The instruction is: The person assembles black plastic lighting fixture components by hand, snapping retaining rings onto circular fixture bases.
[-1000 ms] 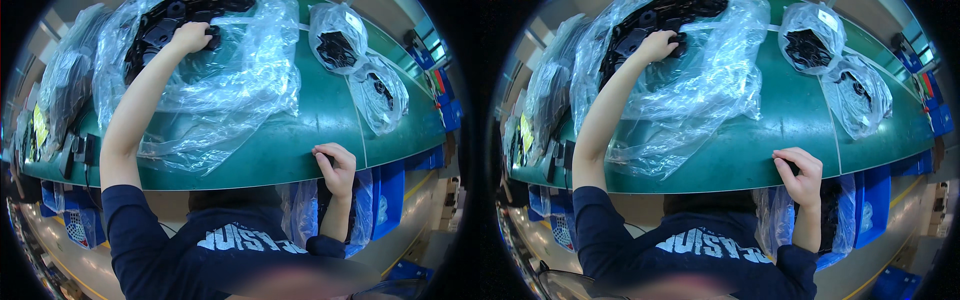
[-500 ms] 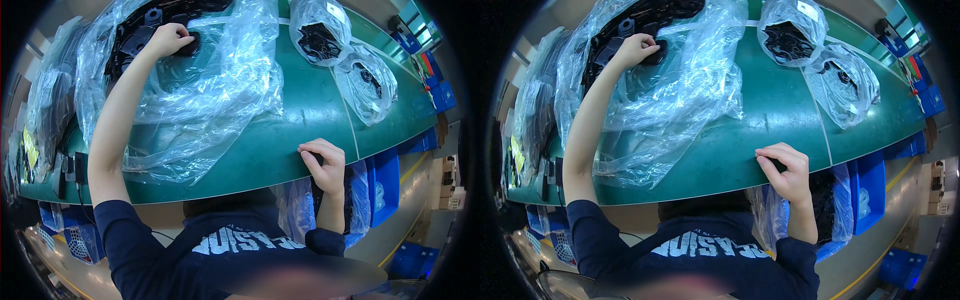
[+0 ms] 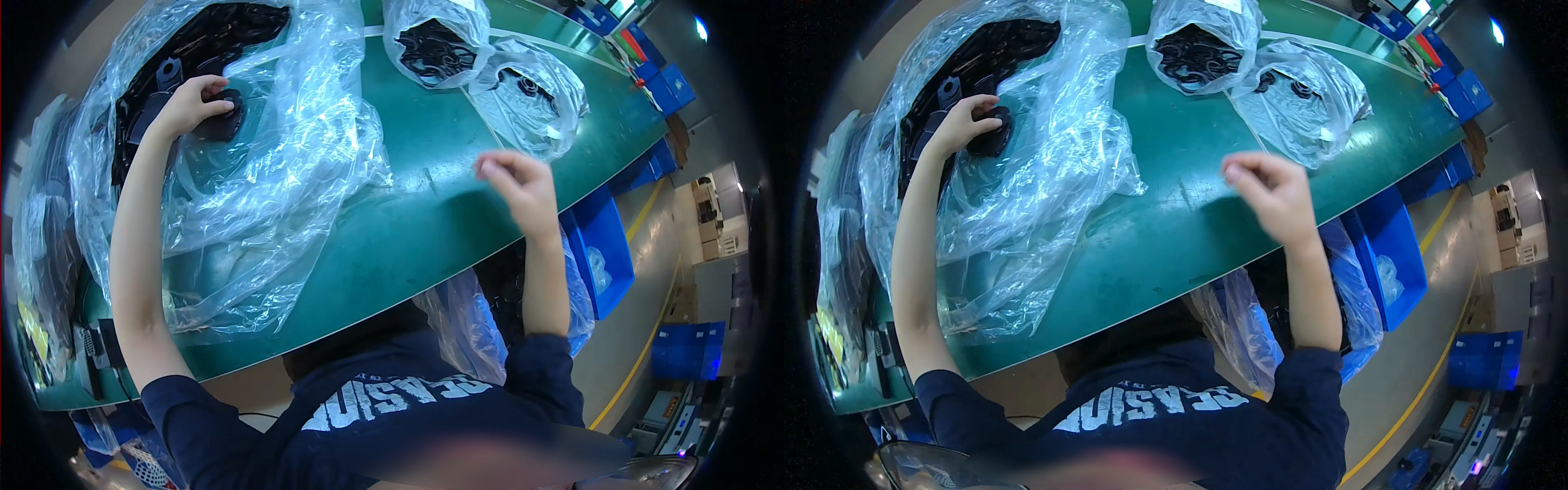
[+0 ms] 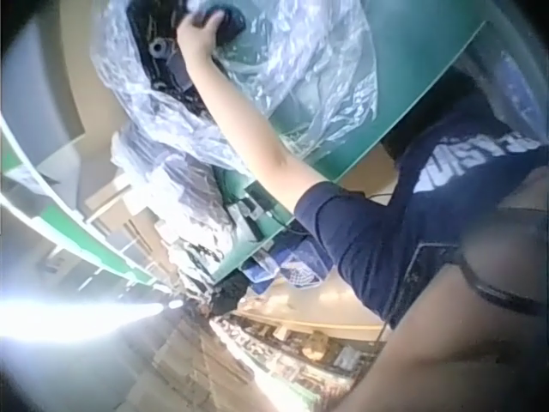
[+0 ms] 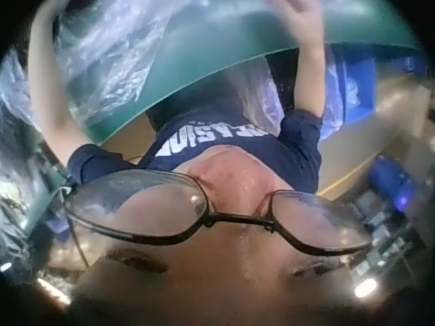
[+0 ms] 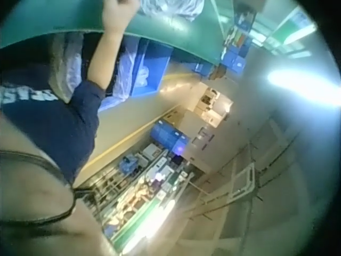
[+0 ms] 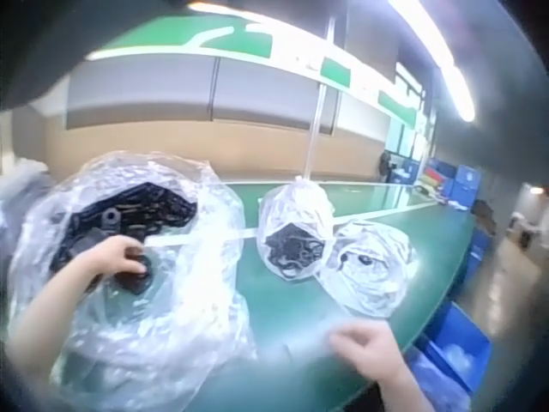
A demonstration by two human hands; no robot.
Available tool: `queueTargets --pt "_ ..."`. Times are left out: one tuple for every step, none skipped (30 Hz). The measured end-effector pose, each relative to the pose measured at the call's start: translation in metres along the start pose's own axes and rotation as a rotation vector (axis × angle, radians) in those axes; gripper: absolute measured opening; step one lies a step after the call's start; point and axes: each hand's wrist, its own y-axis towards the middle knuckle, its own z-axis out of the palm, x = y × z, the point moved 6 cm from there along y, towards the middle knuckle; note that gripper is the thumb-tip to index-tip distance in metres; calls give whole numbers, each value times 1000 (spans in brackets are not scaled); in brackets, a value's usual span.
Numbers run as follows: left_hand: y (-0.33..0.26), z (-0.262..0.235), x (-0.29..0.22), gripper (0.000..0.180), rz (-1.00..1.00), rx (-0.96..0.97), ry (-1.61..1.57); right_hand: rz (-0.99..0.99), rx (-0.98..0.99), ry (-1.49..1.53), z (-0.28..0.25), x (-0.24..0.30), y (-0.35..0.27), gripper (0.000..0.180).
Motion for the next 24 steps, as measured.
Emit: queueTargets --pt "-1 -3 -3 46 18 -35 22 -9 -81 -42 -13 -5 15 13" --pt "-1 -7 -3 45 31 -72 46 -19 -156 -81 -28 -13 31 14" --pt "-2 -11 0 40 112 -142 27 -27 -173 -241 -42 -16 50 17" --pt "-4 -14 -4 40 110 -142 29 -31 -187 -398 -56 -22 71 20" --pt "-7 -17 -12 35 100 -134 29 -33 -194 -575 -67 -28 91 23" --pt "-10 -20 -20 31 93 -128 28 -36 -204 -752 -76 -32 108 26" --pt "-13 -18 -27 31 99 -126 28 -34 -209 -754 -89 -42 126 26" --pt "-19 -22 -37 27 137 -218 -34 -20 -153 -904 -95 -58 146 28" --pt "-28 -26 -44 24 169 -311 -96 -9 -89 -1052 -90 -64 156 30" --pt "-35 -23 -51 24 165 -314 -91 -13 -86 -1047 -88 -69 162 30" --pt "-46 -25 -57 23 166 -371 -224 52 -64 -1093 -79 -72 171 32" --pt "-55 -22 -65 21 172 -420 -368 128 -44 -1147 -75 -76 174 35" --pt "-65 -16 -78 19 200 -412 -437 181 -10 -1193 -74 -79 176 36" --pt "-74 -7 -90 18 235 -356 -608 178 -5 -1191 -75 -81 178 36" --pt "-86 1 -103 17 179 -301 -710 128 -23 -1247 -77 -81 180 35" --pt "-96 9 -116 17 124 -242 -812 82 -44 -1303 -76 -81 180 33" --pt "-107 18 -123 18 79 -195 -909 50 -92 -1208 -70 -75 177 30" --pt "-116 29 -128 18 31 -150 -1010 43 -78 -1209 -67 -73 174 30" --pt "-125 41 -136 20 -67 -45 -1112 16 -107 -1240 -68 -70 172 28" --pt "-132 52 -145 22 -164 65 -1213 -9 -137 -1271 -72 -65 167 27" --pt "-139 62 -149 24 -199 116 -1269 -99 -161 -1246 -66 -54 159 25" --pt "-145 70 -152 26 -234 170 -1327 -185 -186 -1218 -62 -42 148 23" --pt "-149 77 -157 27 -266 234 -1372 -315 -240 -1196 -60 -29 131 21" --pt "-154 81 -162 28 -301 291 -1415 -449 -291 -1162 -55 -16 115 19"
